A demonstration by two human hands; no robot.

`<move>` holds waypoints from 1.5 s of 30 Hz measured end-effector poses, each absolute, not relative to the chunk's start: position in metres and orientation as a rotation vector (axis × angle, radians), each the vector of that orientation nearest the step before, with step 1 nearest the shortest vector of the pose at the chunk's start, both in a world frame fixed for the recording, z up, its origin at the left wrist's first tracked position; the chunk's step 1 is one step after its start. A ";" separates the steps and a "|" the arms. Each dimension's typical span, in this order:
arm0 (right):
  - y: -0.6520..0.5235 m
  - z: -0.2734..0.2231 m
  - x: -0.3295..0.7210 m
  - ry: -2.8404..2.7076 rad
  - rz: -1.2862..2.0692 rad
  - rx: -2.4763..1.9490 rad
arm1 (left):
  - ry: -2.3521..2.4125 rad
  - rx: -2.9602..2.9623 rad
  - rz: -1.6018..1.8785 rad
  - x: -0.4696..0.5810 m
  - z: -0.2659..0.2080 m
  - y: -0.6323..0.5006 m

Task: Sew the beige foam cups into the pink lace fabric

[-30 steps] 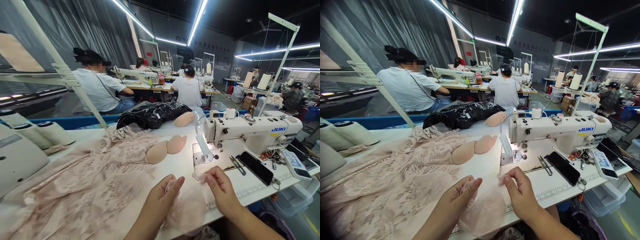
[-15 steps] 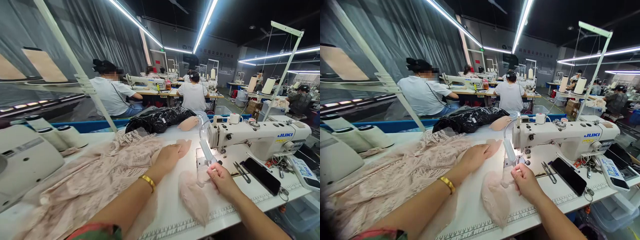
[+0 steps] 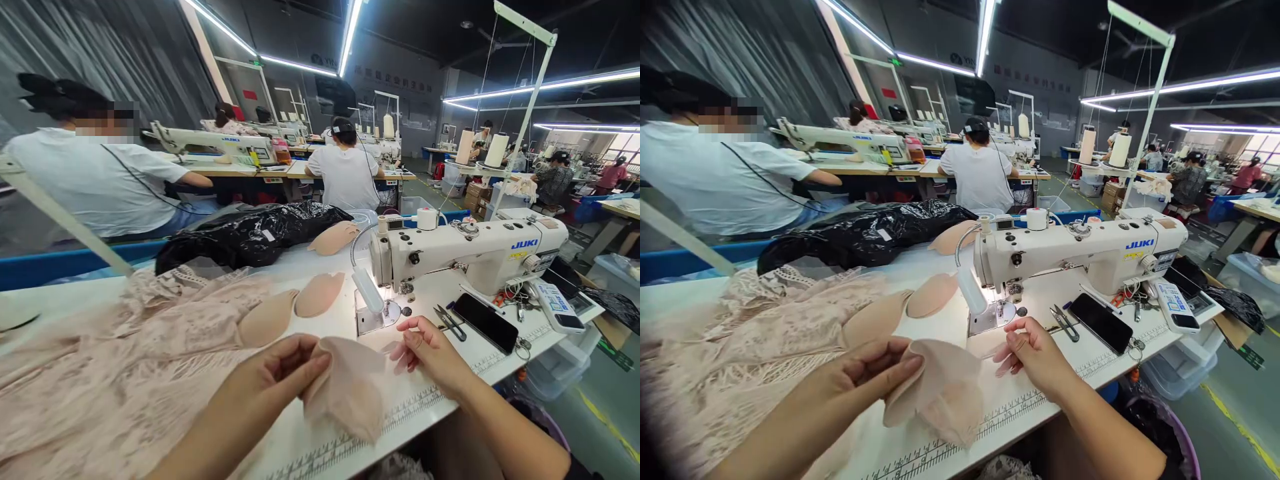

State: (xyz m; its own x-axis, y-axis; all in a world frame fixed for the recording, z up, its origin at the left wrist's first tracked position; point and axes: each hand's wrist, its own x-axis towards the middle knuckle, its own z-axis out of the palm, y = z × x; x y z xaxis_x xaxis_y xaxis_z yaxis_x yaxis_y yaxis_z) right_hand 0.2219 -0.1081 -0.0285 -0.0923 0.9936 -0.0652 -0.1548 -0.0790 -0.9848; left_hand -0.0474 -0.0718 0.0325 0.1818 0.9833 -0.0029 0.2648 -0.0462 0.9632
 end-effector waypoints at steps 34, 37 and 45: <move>-0.049 -0.038 0.220 -2.493 -0.378 -0.687 | 0.651 3.071 0.358 -0.029 0.007 -0.045; -0.041 -0.046 0.235 -2.572 -0.247 -0.692 | 0.672 3.078 0.382 -0.016 -0.012 -0.027; -0.047 -0.043 0.251 -2.474 -0.128 -0.861 | 0.679 2.991 0.699 -0.014 -0.035 -0.027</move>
